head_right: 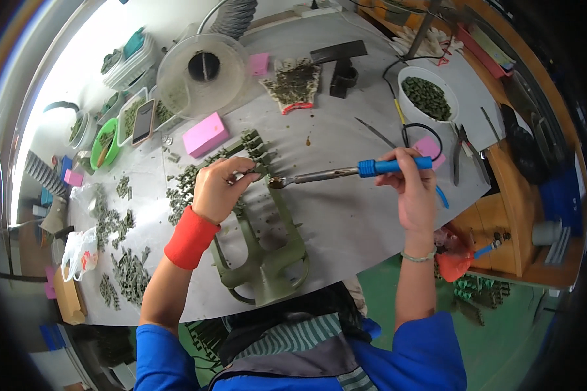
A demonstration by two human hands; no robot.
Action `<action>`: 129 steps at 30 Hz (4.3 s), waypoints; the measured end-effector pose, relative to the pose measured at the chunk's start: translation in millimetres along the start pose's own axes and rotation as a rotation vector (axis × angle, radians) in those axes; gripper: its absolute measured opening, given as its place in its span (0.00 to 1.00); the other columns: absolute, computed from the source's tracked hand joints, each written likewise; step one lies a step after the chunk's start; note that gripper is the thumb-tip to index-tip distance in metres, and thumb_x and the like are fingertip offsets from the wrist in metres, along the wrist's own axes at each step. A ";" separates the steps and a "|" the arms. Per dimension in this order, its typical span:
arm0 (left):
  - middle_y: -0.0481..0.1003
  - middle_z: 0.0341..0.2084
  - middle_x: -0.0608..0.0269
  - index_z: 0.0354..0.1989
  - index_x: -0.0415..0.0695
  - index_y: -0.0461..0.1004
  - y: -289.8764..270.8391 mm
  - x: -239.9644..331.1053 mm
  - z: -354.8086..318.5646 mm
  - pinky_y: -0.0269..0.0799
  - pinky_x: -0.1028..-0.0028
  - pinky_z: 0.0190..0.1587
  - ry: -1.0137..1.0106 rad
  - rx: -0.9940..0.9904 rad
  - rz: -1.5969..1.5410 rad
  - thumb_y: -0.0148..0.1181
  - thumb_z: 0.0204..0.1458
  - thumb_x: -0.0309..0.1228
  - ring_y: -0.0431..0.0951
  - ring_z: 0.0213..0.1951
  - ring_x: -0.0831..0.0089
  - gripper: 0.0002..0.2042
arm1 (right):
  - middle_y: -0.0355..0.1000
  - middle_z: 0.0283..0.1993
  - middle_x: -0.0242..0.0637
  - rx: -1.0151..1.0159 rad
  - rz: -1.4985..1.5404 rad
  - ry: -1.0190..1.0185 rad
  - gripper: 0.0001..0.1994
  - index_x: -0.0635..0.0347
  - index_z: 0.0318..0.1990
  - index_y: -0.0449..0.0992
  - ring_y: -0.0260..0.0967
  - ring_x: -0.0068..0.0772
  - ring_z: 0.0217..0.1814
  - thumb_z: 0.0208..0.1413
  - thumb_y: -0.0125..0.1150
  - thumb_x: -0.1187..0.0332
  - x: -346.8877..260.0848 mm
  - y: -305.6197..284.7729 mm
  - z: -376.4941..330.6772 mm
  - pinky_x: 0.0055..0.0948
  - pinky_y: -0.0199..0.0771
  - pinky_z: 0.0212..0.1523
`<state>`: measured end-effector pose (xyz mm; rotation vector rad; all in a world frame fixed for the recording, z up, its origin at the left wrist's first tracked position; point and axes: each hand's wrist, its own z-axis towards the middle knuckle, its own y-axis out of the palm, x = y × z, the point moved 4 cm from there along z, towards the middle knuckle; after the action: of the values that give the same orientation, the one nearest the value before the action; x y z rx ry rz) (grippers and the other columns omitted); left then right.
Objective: The person solders small plastic or rubber components onto a larger frame using a soldering iron, picking up individual pieces and pressing the heated tip against them to attach them to the frame one by one.
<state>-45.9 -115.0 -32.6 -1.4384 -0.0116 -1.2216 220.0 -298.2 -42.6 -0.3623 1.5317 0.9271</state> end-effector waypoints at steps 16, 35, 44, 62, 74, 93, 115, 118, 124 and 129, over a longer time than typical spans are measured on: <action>0.76 0.25 0.62 0.32 0.47 0.81 24.7 -6.8 13.4 0.71 0.68 0.37 0.083 0.032 0.093 0.70 0.40 0.31 0.74 0.31 0.65 0.09 | 0.75 0.32 0.39 -0.015 0.077 0.039 0.10 0.64 0.36 0.75 0.74 0.27 0.25 0.61 0.54 0.66 27.2 5.1 9.4 0.25 0.78 0.29; 0.75 0.27 0.61 0.35 0.43 0.77 -65.0 11.9 -77.3 0.70 0.69 0.36 0.074 -0.094 -0.081 0.66 0.49 0.30 0.73 0.34 0.64 0.07 | 0.69 0.36 0.32 0.135 -0.015 0.054 0.11 0.59 0.35 0.73 0.66 0.18 0.32 0.62 0.54 0.60 -1.1 -49.8 -0.4 0.18 0.68 0.28; 0.70 0.31 0.61 0.51 0.46 0.68 -34.2 16.0 -201.7 0.71 0.67 0.32 0.105 -0.290 0.096 0.65 0.46 0.39 0.74 0.32 0.62 0.24 | 0.68 0.36 0.29 0.152 0.048 0.114 0.11 0.57 0.37 0.72 0.62 0.14 0.29 0.63 0.53 0.60 -7.9 -40.4 -3.4 0.14 0.67 0.31; 0.77 0.33 0.56 0.35 0.45 0.75 -196.2 -196.8 -206.3 0.72 0.64 0.42 -0.395 0.568 0.508 0.61 0.50 0.30 0.77 0.35 0.60 0.06 | 0.70 0.33 0.25 0.168 0.023 0.028 0.09 0.57 0.37 0.74 0.62 0.12 0.26 0.62 0.56 0.61 -25.9 -27.6 -13.4 0.11 0.70 0.29; 0.77 0.32 0.60 0.34 0.44 0.77 -229.9 -269.2 -240.3 0.70 0.65 0.46 -0.747 0.627 0.454 0.69 0.44 0.36 0.76 0.38 0.62 0.12 | 0.71 0.35 0.27 0.131 0.018 0.036 0.09 0.57 0.39 0.74 0.64 0.13 0.25 0.62 0.56 0.61 -28.5 -29.6 -15.7 0.11 0.71 0.29; 0.72 0.40 0.58 0.55 0.38 0.59 -192.2 -92.0 -186.3 0.76 0.73 0.49 -0.214 0.778 -0.554 0.55 0.53 0.14 0.79 0.45 0.66 0.21 | 0.71 0.35 0.29 0.140 0.066 0.015 0.09 0.58 0.37 0.73 0.66 0.13 0.25 0.62 0.55 0.62 -32.1 -21.3 -23.4 0.11 0.74 0.26; 0.74 0.40 0.56 0.54 0.38 0.66 -197.8 -39.5 -179.3 0.77 0.74 0.43 0.050 0.892 0.240 0.59 0.47 0.11 0.78 0.41 0.70 0.24 | 0.70 0.34 0.28 0.145 0.082 0.023 0.10 0.56 0.35 0.73 0.65 0.15 0.24 0.61 0.57 0.60 -35.9 -25.8 -30.6 0.13 0.72 0.26; 0.76 0.36 0.57 0.42 0.38 0.76 -197.7 -34.8 -172.2 0.77 0.75 0.39 0.057 0.823 0.421 0.62 0.46 0.14 0.79 0.37 0.68 0.14 | 0.70 0.34 0.28 0.274 0.099 0.040 0.10 0.57 0.36 0.73 0.64 0.17 0.26 0.59 0.59 0.60 -33.1 -40.8 -26.7 0.16 0.70 0.27; 0.79 0.33 0.61 0.37 0.35 0.78 -149.7 -43.7 -150.9 0.77 0.80 0.37 -0.231 0.495 -0.340 0.62 0.49 0.16 0.79 0.33 0.77 0.07 | 0.71 0.31 0.32 0.201 0.094 0.030 0.11 0.62 0.35 0.75 0.65 0.19 0.28 0.59 0.59 0.63 -30.4 -21.6 -25.5 0.21 0.72 0.26; 0.81 0.30 0.61 0.37 0.39 0.79 -87.5 -3.2 -100.8 0.76 0.78 0.37 -0.065 0.196 -0.208 0.65 0.47 0.19 0.80 0.33 0.76 0.09 | 0.74 0.31 0.38 0.183 0.050 -0.013 0.11 0.66 0.34 0.76 0.69 0.22 0.26 0.60 0.58 0.65 -30.0 -21.6 -27.5 0.21 0.77 0.27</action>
<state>-166.4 -159.4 4.2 -1.3287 -0.3243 -1.3026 222.3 -340.1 -23.7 -0.1872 1.6060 0.8182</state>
